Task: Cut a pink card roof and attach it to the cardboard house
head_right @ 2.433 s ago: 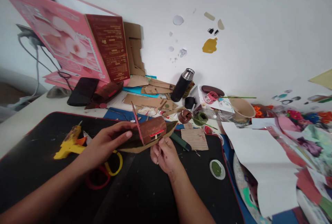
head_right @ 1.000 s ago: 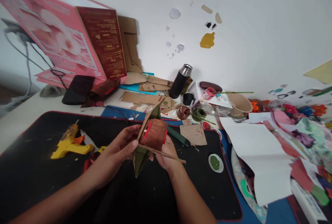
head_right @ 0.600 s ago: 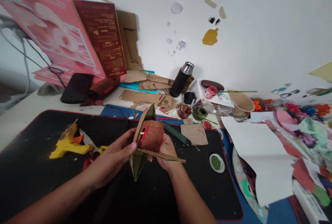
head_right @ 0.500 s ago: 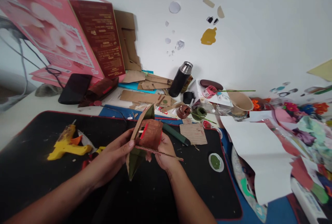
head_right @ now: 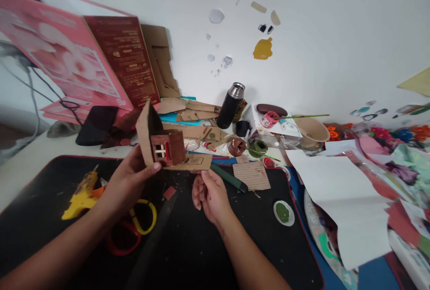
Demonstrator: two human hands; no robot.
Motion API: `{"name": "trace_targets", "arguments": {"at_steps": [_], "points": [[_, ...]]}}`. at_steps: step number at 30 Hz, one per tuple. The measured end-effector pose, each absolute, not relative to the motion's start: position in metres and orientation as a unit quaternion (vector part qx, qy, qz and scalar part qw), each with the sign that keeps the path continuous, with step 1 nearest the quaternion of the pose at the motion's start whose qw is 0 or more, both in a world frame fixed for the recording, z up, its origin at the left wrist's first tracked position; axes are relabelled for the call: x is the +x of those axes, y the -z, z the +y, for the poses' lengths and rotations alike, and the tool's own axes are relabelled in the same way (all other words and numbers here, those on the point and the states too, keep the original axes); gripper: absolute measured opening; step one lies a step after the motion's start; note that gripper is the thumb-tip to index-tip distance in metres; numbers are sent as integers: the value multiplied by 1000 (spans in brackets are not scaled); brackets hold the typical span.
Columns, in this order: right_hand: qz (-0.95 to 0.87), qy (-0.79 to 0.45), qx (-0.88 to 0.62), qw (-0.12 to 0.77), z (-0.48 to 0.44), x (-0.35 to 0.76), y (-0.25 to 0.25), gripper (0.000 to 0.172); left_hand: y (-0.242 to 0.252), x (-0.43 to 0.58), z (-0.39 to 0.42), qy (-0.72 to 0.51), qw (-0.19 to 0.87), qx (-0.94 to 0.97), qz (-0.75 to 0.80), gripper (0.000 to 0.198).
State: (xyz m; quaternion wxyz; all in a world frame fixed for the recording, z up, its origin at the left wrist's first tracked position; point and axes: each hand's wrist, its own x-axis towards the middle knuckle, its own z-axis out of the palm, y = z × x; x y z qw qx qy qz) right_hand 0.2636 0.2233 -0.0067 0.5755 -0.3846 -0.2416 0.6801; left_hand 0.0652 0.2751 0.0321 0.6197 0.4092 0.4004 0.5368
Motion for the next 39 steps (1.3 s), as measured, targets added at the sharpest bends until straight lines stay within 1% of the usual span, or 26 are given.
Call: {"name": "trace_targets", "arguments": {"at_steps": [4,8,12,19,24,27,34,39], "points": [[-236,-662,-393,593,233,266,-1,55,-21,65,286,-515,602,455,408,66],[-244,-658,-397,591,241,270,-5,61,-15,68,284,-499,601,467,414,64],[-257,-666,-387,583,243,274,-4,69,-16,68,281,-488,574,488,441,66],[-244,-672,-380,587,237,282,-1,60,-20,66,276,-465,557,512,460,66],[-261,-701,-358,559,235,285,2,64,-18,65,273,-430,571,518,470,64],[-259,-711,-357,547,235,287,4,65,-17,65,272,-418,561,528,481,62],[-245,-712,-366,547,234,287,5,66,-17,65,270,-411,529,553,496,54],[-249,-711,-371,544,233,287,7,67,-16,64,268,-403,518,565,500,53]]}}
